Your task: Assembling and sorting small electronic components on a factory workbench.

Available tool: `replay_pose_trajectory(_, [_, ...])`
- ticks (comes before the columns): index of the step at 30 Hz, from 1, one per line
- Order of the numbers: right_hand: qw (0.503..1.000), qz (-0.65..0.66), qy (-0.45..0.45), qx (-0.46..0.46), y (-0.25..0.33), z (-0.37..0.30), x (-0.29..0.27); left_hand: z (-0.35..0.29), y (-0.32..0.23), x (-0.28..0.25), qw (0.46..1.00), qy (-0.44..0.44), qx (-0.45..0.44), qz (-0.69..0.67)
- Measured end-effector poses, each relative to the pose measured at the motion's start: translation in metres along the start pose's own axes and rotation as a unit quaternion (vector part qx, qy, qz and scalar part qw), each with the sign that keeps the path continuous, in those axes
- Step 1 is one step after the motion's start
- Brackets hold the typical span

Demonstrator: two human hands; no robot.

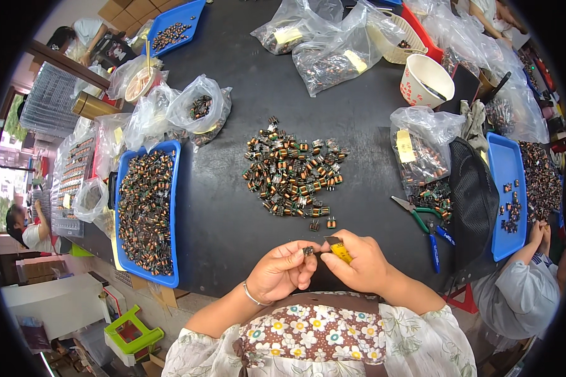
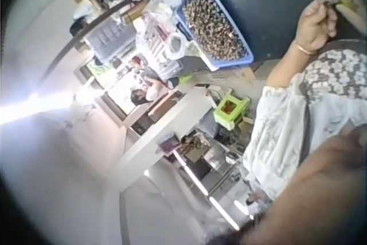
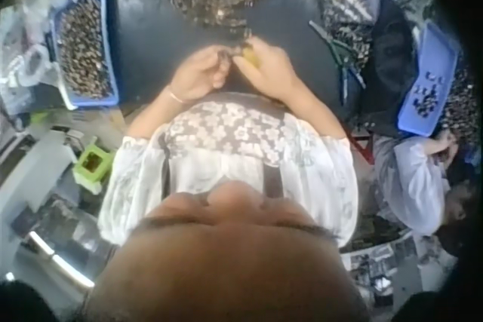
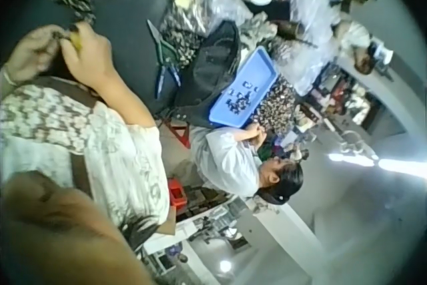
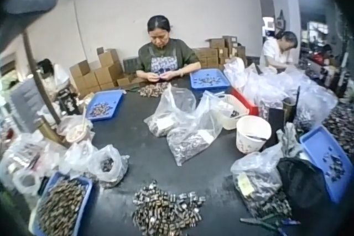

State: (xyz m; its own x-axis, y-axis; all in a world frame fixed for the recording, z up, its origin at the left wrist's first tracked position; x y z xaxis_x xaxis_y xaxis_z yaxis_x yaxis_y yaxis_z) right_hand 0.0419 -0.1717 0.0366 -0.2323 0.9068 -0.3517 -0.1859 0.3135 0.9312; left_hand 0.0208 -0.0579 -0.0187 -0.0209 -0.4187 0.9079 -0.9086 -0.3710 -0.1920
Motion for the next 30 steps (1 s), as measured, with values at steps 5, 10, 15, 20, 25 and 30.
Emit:
replay_pose_trajectory(5, [1.000, -0.006, 0.005, 0.011, -0.001, 0.000, 0.000, -0.002, 0.001, -0.003, 1.000, -0.016, 0.004, -0.009])
replay_pose_trajectory(10, [1.000, 0.005, -0.007, -0.014, 0.002, 0.001, -0.001, -0.002, 0.002, -0.001, 1.000, -0.014, 0.002, -0.007])
replay_pose_trajectory(15, [1.000, 0.025, 0.006, -0.007, 0.002, 0.000, 0.002, -0.001, 0.005, 0.000, 1.000, -0.014, -0.003, 0.000])
replay_pose_trajectory(20, [0.999, 0.049, 0.008, -0.001, -0.001, -0.002, 0.006, 0.003, 0.011, 0.003, 1.000, -0.002, -0.017, 0.008])
replay_pose_trajectory(25, [0.999, 0.041, -0.003, 0.000, 0.000, -0.004, 0.004, 0.003, 0.011, 0.007, 0.999, 0.001, -0.018, 0.038])
replay_pose_trajectory(30, [0.999, -0.006, -0.025, -0.030, 0.006, -0.003, -0.001, 0.001, 0.005, 0.005, 0.994, -0.059, 0.029, 0.090])
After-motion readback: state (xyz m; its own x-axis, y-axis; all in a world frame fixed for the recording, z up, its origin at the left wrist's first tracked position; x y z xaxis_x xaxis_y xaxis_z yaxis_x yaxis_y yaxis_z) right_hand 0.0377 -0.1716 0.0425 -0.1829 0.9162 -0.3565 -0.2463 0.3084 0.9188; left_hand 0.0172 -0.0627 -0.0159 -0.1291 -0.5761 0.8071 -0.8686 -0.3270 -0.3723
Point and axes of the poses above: each hand's wrist, its own z-axis towards the middle knuckle, its own x-axis out of the palm, y = z × x, the point moved 8 cm from there along z, towards the middle knuckle, and after that the axes turned 6 degrees about -x, right-handed, at the moved point
